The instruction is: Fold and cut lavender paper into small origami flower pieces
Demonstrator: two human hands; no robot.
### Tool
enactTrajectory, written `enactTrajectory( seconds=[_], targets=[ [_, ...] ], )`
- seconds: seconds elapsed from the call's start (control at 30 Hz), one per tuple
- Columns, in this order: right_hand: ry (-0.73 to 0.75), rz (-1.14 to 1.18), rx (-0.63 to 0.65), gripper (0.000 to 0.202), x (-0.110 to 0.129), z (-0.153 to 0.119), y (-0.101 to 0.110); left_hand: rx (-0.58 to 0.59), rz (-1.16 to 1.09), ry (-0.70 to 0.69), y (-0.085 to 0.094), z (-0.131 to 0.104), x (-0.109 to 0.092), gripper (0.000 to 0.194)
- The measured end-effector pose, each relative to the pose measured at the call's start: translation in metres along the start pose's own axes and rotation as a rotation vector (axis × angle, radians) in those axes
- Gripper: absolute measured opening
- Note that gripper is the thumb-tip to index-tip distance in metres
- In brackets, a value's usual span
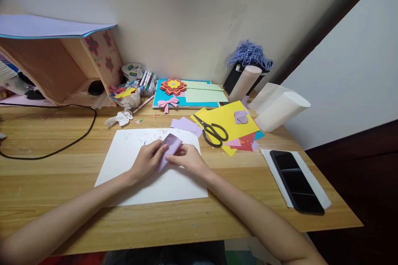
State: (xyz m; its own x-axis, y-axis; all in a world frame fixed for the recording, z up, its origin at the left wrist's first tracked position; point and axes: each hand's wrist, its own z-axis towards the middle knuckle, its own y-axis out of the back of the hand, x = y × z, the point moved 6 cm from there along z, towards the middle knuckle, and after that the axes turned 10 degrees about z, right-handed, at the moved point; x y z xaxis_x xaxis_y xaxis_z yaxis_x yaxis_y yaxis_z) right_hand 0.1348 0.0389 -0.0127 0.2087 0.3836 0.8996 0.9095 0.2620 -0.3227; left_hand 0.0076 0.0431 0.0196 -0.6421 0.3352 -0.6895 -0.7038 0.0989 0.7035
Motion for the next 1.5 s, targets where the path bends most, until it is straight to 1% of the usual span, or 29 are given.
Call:
enactTrajectory(
  seconds=[0.07, 0.17, 0.3, 0.47, 0.57, 0.73, 0.97, 1.07, 1.2, 1.4, 1.5],
  targets=[
    [-0.012, -0.001, -0.003, 0.035, -0.001, 0.000, 0.000, -0.003, 0.006, 0.008, -0.001, 0.000, 0.001, 0.031],
    [0.010, 0.003, -0.015, 0.036, 0.001, 0.000, 0.001, -0.010, 0.010, 0.024, -0.001, 0.000, 0.003, 0.030],
    [0.005, 0.014, -0.018, 0.038, 0.001, 0.000, 0.002, -0.019, -0.025, 0.031, -0.001, 0.001, 0.004, 0.028],
    [0.000, 0.020, 0.012, 0.038, 0.003, -0.001, 0.001, 0.015, -0.069, 0.006, -0.003, 0.002, 0.004, 0.029],
    [0.016, 0.014, -0.016, 0.038, 0.004, -0.001, 0.002, 0.037, -0.075, 0.009, -0.005, 0.003, 0.004, 0.029],
    [-0.006, 0.038, -0.067, 0.037, 0.001, 0.001, 0.004, 0.048, -0.080, 0.031, -0.005, 0.004, 0.005, 0.031],
    [0.040, 0.033, -0.031, 0.034, 0.006, 0.004, 0.009, 0.071, -0.116, 0.051, -0.005, 0.005, 0.006, 0.032],
    [0.033, 0.059, -0.049, 0.034, 0.005, 0.006, 0.012, 0.064, -0.135, 0.062, -0.006, 0.006, 0.007, 0.032],
    [0.010, 0.115, -0.063, 0.039, 0.003, 0.008, 0.014, 0.065, -0.145, 0.069, -0.006, 0.006, 0.008, 0.032],
    [0.119, -0.001, -0.114, 0.032, 0.013, 0.009, 0.021, 0.082, -0.119, 0.080, -0.006, 0.006, 0.009, 0.033],
    [0.109, 0.032, -0.118, 0.037, 0.012, 0.011, 0.023, 0.080, -0.116, 0.075, -0.006, 0.007, 0.009, 0.033]
  ],
)
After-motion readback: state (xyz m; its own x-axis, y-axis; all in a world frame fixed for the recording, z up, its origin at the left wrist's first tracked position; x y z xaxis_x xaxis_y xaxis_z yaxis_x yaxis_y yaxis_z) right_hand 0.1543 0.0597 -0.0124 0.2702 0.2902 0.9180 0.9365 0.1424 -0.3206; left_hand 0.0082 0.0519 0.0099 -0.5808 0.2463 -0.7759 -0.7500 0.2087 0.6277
